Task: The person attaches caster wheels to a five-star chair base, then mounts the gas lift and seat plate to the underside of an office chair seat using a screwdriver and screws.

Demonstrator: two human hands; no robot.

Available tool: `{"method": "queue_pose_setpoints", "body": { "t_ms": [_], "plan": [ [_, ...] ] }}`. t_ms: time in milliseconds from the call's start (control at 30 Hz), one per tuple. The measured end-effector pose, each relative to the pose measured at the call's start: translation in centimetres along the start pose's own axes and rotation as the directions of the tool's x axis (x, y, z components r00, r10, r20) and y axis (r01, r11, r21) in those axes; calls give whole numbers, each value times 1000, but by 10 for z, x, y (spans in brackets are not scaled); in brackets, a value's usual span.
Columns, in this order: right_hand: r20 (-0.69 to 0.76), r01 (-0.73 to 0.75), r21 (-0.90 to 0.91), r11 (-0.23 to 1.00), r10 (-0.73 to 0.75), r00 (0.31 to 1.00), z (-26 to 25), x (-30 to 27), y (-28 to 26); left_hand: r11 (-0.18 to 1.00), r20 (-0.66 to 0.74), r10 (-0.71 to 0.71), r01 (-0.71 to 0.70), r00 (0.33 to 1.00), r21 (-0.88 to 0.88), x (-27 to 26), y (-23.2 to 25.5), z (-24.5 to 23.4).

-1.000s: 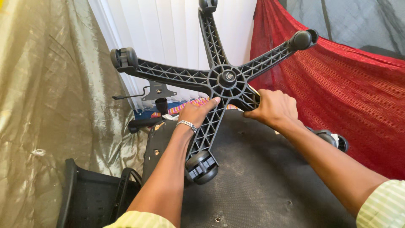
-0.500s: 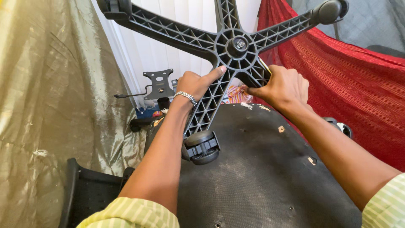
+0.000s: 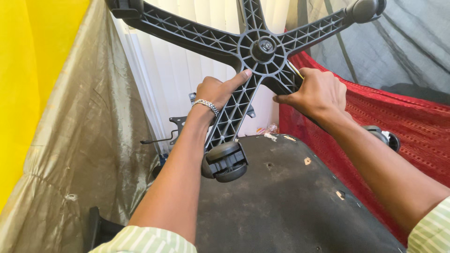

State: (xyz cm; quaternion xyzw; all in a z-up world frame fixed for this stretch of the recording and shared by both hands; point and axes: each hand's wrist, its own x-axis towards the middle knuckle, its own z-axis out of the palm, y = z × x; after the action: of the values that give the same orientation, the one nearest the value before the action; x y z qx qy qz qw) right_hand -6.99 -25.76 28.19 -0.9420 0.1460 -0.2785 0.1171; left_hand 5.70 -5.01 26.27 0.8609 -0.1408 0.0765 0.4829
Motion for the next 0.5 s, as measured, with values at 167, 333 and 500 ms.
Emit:
{"method": "queue_pose_setpoints", "body": {
  "t_ms": [167, 333, 500],
  "plan": [
    [-5, 47, -13, 999, -47, 999, 6, 15, 1, 999, -78, 0, -4, 997, -45, 1, -3, 2],
    [28, 144, -27, 989, -143, 989, 37, 34, 0, 992, -97, -103, 95, 990, -81, 8, -38, 17],
    [77, 283, -115, 952, -275, 958, 71, 57, -9, 975, -184, -181, 152, 966, -161, 11, -80, 28]
  ]
}}
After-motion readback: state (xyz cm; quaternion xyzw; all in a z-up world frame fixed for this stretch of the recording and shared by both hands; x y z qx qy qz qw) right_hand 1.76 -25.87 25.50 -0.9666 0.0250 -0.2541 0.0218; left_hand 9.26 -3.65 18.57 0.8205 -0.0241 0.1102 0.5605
